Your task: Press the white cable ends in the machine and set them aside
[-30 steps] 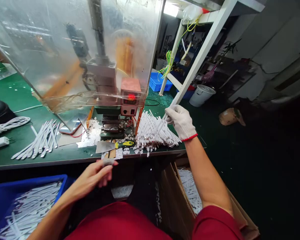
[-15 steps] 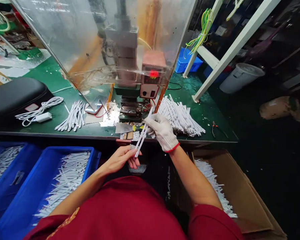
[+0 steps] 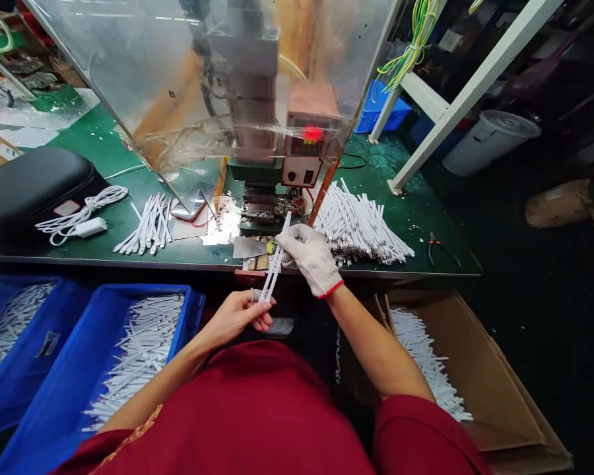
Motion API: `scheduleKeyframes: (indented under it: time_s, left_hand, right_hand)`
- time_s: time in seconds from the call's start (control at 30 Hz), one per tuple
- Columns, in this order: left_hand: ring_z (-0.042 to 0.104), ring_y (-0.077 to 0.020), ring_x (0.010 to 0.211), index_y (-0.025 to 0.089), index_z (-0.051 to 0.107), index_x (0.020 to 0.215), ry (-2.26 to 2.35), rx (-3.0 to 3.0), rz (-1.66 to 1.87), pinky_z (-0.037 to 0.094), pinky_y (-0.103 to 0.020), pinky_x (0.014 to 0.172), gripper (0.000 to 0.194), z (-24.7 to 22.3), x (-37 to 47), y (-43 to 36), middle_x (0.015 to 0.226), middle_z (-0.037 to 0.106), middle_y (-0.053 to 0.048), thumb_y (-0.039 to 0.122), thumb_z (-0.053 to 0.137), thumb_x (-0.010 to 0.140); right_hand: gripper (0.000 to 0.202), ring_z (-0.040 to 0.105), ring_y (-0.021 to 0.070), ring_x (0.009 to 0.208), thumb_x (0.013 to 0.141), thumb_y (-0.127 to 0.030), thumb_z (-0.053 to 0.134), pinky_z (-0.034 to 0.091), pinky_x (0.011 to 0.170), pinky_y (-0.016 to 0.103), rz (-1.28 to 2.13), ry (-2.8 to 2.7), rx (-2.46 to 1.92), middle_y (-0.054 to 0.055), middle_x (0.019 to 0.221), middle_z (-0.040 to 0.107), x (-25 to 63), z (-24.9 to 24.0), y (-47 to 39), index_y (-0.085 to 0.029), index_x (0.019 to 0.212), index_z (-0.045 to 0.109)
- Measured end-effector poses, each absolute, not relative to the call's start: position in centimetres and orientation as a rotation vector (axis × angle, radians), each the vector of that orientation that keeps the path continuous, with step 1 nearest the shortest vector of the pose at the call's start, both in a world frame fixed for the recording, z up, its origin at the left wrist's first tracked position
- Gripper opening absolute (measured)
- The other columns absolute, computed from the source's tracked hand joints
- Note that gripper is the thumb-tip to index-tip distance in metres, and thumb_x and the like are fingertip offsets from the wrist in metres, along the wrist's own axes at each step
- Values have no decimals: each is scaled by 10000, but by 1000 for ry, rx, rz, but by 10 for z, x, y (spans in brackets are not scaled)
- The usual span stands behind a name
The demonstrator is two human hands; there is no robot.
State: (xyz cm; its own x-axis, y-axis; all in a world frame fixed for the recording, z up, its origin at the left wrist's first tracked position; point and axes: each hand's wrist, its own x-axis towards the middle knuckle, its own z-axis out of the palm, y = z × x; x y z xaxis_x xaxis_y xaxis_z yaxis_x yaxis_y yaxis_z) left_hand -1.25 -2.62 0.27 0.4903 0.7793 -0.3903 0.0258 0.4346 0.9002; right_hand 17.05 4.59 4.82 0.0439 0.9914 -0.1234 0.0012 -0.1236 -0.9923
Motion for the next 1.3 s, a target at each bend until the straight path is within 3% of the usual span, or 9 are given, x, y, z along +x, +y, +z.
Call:
scheduleKeyframes:
  time_s: [0.3,0.53,0.67,1.03,1.3]
  left_hand:
    - [685,-158,585,84,660,1005,934,933,478,529,-227,549,531,-6,-18,-22,699,704,-80,553,686,757]
    - [702,-175,601,80,665,947,865,831,508,535,-222,551,475,-16,-18,-20,688,708,-83,512,709,755]
    - [705,-179,604,76,663,930,864,822,567,534,-221,553,468,-14,-17,-17,689,712,-93,507,713,753]
    - [707,-196,608,71,678,936,924,808,668,535,-234,555,503,-5,-16,-5,677,715,-98,531,715,737]
    - [655,-158,507,68,694,784,977,859,563,481,-207,488,548,0,-15,2,600,704,-114,610,620,762]
  right_hand:
    - [377,511,104,444,684,-500,750,484,444,226,1365,-1019,-1321,-16,530,570,164,41,49,-179,728,558]
    - [367,498,82,476,745,-505,709,418,443,187,1566,-1088,-1202,-15,597,564,165,39,47,-164,824,600]
    - [377,445,61,464,775,-502,685,333,417,168,1726,-1210,-1171,2,587,561,164,31,52,-128,783,639]
    - [358,405,54,387,715,-480,720,319,365,169,1795,-926,-1193,-28,530,525,142,-1,77,-136,794,665]
    - [343,405,75,336,712,-476,713,310,316,184,1791,-832,-1189,-47,449,467,131,-1,79,-148,736,616]
